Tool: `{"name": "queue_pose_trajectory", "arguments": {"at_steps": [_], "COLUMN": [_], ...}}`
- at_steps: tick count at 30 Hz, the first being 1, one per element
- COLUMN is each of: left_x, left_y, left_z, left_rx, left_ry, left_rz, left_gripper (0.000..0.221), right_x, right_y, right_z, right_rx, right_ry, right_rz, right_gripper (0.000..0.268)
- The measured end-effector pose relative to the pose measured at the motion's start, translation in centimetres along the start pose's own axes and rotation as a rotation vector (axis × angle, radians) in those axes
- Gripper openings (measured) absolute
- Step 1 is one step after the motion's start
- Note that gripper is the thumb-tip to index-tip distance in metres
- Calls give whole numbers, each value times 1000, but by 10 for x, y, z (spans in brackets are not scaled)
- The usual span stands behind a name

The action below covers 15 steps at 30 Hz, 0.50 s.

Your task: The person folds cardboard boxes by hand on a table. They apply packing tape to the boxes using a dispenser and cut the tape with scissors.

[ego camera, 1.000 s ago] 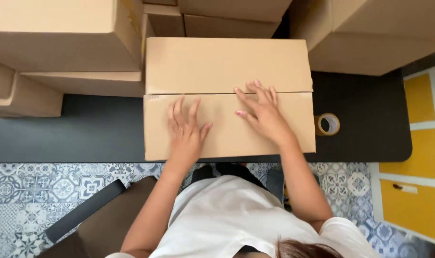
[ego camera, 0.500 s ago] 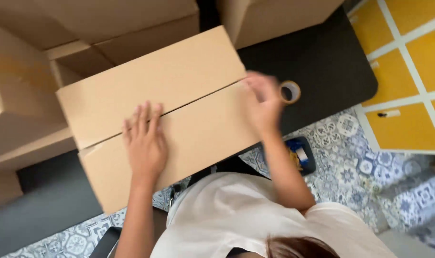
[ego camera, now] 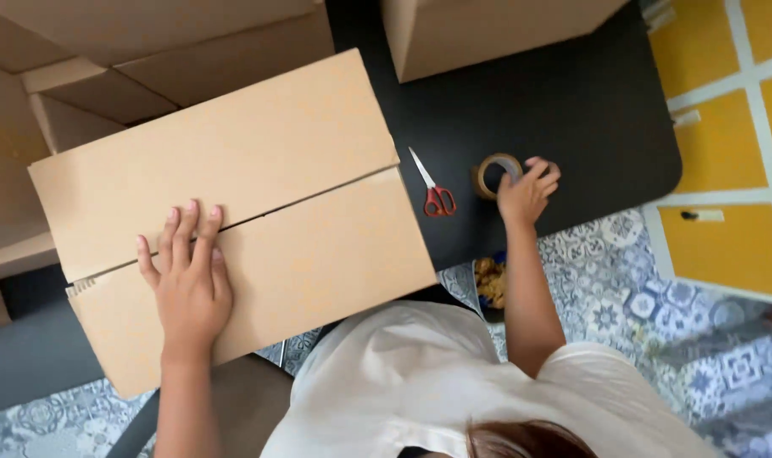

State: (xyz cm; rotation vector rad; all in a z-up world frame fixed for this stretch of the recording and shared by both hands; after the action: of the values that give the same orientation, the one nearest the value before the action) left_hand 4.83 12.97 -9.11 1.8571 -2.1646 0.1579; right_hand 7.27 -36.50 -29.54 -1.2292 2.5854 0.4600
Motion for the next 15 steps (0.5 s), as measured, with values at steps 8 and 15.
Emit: {"name": "queue_pose_trajectory", "arguments": {"at_steps": [8, 15], "left_x": [0, 3], "left_y": [-1, 3], "left_z": [-5, -12], "left_rx": [42, 78], "left_ry": [22, 41], "left_rz": [-49, -21], "left_gripper": [43, 42], "right_x": [-3, -108], "right_y": [-6, -4], "right_z": [40, -80], "right_rx": [-129, -397], "right_ry": [351, -1189], "right_rz": [-593, -734], "right_gripper": [27, 23]}}
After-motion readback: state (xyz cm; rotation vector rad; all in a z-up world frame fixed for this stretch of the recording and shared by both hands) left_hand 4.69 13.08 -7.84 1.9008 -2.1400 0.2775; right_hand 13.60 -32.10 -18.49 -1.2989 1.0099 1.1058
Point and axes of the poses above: each hand's wrist, its own y-axis away from the middle knuckle, its own z-axis out of the palm, x = y × z, the point moved 8 cm from there along -y, towards the middle knuckle, and after that the axes turned 11 degrees about -x, right-handed, at the moved point
